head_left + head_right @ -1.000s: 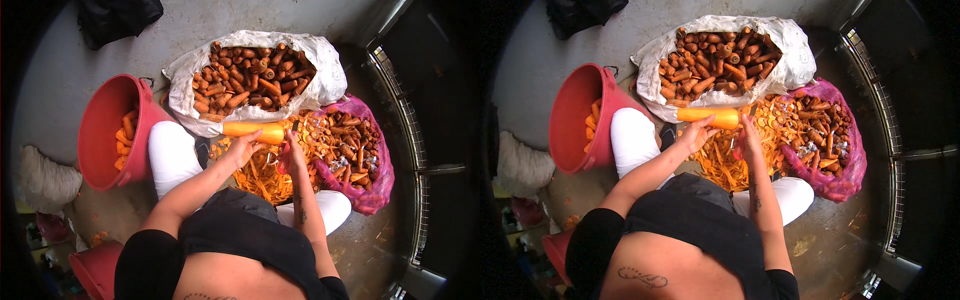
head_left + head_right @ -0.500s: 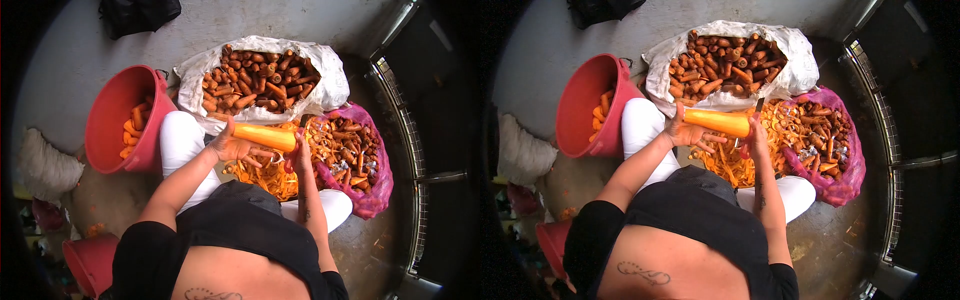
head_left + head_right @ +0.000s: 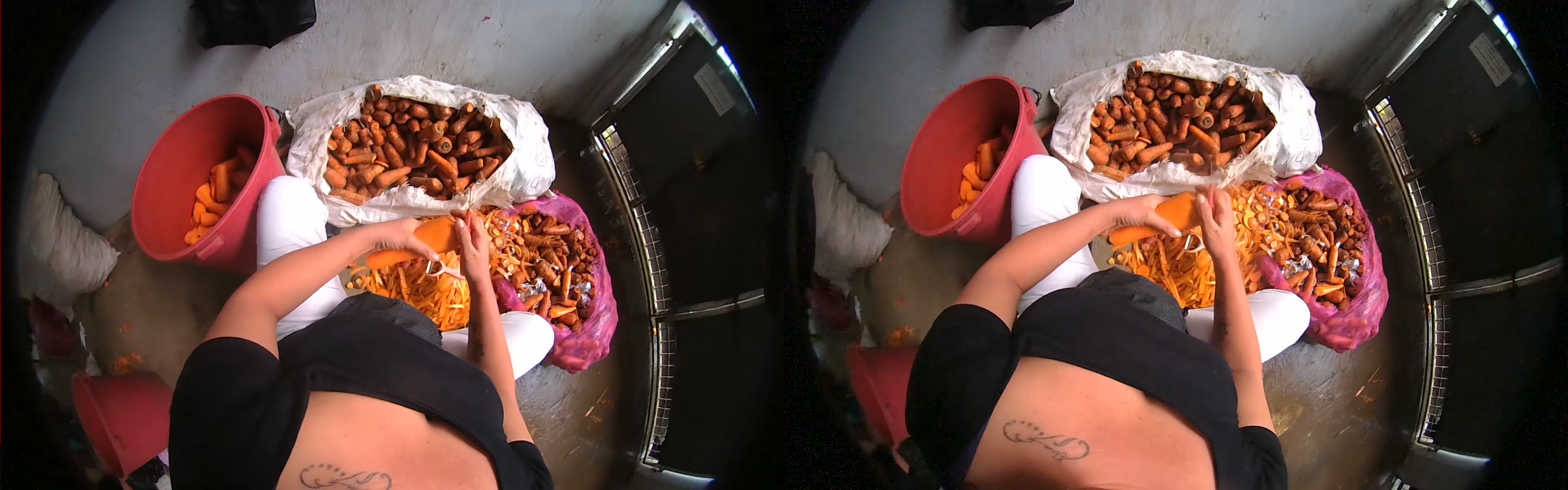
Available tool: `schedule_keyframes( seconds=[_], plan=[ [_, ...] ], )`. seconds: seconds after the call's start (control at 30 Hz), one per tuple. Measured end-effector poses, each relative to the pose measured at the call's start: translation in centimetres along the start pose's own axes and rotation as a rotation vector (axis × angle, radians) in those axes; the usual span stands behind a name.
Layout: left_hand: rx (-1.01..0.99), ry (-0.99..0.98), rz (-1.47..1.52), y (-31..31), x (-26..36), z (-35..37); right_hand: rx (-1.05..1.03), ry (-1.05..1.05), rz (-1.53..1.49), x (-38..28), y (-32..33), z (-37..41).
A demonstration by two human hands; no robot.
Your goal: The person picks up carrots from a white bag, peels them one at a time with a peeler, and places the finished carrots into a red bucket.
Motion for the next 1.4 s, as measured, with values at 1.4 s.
schedule_keyframes(
  seconds=[1.4],
  plan=[
    [0.693,0.068,-1.188,3.9,-2.1,2.8,0.076,-0.382,0.132,0.0,-7.0,3.6]
  ],
)
Point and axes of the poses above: each hand's wrist, its own z-axis away from the middle knuckle, its own y-axis out of the back of the hand, x = y × z, the point moved 7 cm from there along -z, towards the middle knuckle, and after that the axes turned 15 degrees about -x, right-handed, at the moved point
